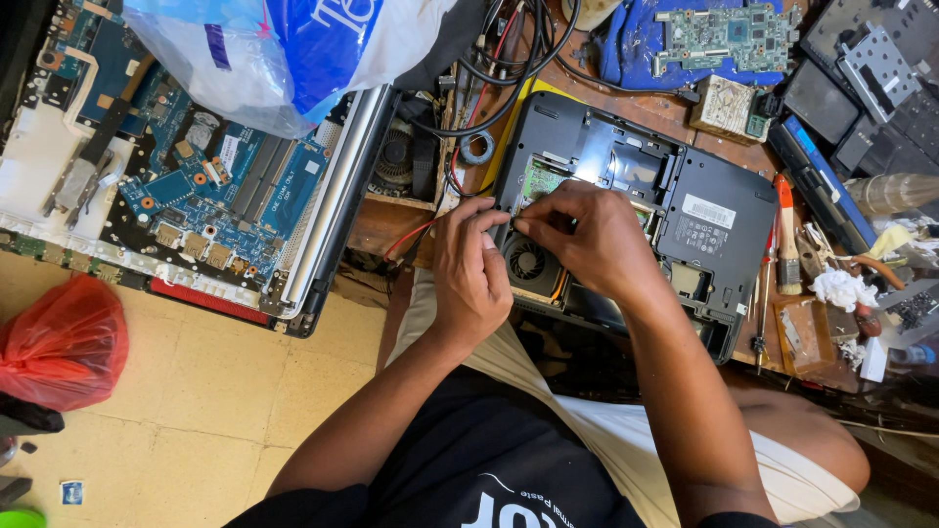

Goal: The person is repairing a laptop by manipulating internal components and using a screwdriver to tighten screws. They adjust wires and parts within the open laptop chassis.

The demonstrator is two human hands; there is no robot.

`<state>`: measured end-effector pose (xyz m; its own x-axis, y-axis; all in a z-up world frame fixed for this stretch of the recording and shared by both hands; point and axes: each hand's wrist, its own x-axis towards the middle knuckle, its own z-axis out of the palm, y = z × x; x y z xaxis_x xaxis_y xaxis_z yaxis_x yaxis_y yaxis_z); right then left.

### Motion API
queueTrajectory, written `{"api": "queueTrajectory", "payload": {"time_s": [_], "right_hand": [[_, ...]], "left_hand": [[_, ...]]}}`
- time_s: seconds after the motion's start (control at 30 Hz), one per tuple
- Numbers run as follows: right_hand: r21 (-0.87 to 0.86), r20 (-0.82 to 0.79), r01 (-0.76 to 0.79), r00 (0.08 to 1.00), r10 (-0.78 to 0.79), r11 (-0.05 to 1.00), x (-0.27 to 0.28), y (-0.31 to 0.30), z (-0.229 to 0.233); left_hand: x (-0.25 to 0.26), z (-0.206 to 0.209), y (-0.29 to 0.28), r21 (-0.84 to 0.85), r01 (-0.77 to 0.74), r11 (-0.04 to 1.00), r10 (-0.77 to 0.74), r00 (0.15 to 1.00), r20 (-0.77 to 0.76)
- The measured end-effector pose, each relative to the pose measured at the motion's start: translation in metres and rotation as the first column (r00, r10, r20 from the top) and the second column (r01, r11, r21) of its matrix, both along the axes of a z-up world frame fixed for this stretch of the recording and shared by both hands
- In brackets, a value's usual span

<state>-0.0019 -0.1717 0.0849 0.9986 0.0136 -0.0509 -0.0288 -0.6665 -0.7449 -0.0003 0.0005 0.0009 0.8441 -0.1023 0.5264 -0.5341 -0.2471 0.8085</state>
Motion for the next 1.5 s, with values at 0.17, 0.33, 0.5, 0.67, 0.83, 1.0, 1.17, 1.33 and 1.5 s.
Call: {"api": "queueTrajectory", "payload": {"time_s": [0.17, 0.33, 0.5, 0.67, 0.83, 1.0, 1.17, 1.33, 1.5], "right_hand": [[-0.135, -0.034, -0.138, 0.99, 0.134, 0.981, 0.017, -0.002, 0.014], [-0.247, -0.162, -0.194, 0.974, 0.157, 0.949, 0.028, 0.005, 0.028], [-0.062, -0.091, -0.16, 0.984, 0.154, 0.985, 0.022, -0.006, 0.014], [0.001, -0.117, -0.084, 0.99, 0.083, 0.996, 0.015, 0.0, 0.015], [0.051, -0.087, -0.049, 0.995, 0.053, 0.997, 0.012, -0.002, 0.006], [0.031, -0.046, -0.04, 0.998, 0.042, 0.999, 0.008, 0.0, 0.007], [0.029, -0.054, -0.046, 0.997, 0.048, 0.998, 0.011, -0.001, 0.009], [-0.007, -0.119, -0.071, 0.99, 0.07, 0.997, 0.018, -0.001, 0.011], [-0.087, -0.266, -0.059, 0.963, 0.034, 0.994, 0.024, -0.003, 0.006]], "left_hand": [[0.001, 0.0, 0.002, 0.0, 0.009, 1.0, -0.009, 1.0, 0.006], [0.0, 0.001, 0.0, -0.002, -0.004, 1.0, 0.004, 1.0, 0.021], [0.001, 0.005, 0.002, -0.011, -0.004, 1.0, 0.004, 1.0, 0.022], [0.0, 0.0, 0.001, -0.006, -0.007, 1.0, 0.007, 1.0, 0.021], [0.001, 0.001, 0.001, -0.008, -0.005, 1.0, 0.005, 1.0, 0.027], [0.001, -0.002, 0.0, -0.008, -0.002, 1.0, 0.002, 1.0, 0.02], [0.001, -0.002, 0.001, -0.004, -0.003, 1.0, 0.003, 1.0, 0.026], [0.001, -0.002, 0.001, -0.001, 0.0, 1.0, 0.0, 1.0, 0.024], [0.0, -0.002, 0.001, -0.004, -0.001, 1.0, 0.001, 1.0, 0.016]]}}
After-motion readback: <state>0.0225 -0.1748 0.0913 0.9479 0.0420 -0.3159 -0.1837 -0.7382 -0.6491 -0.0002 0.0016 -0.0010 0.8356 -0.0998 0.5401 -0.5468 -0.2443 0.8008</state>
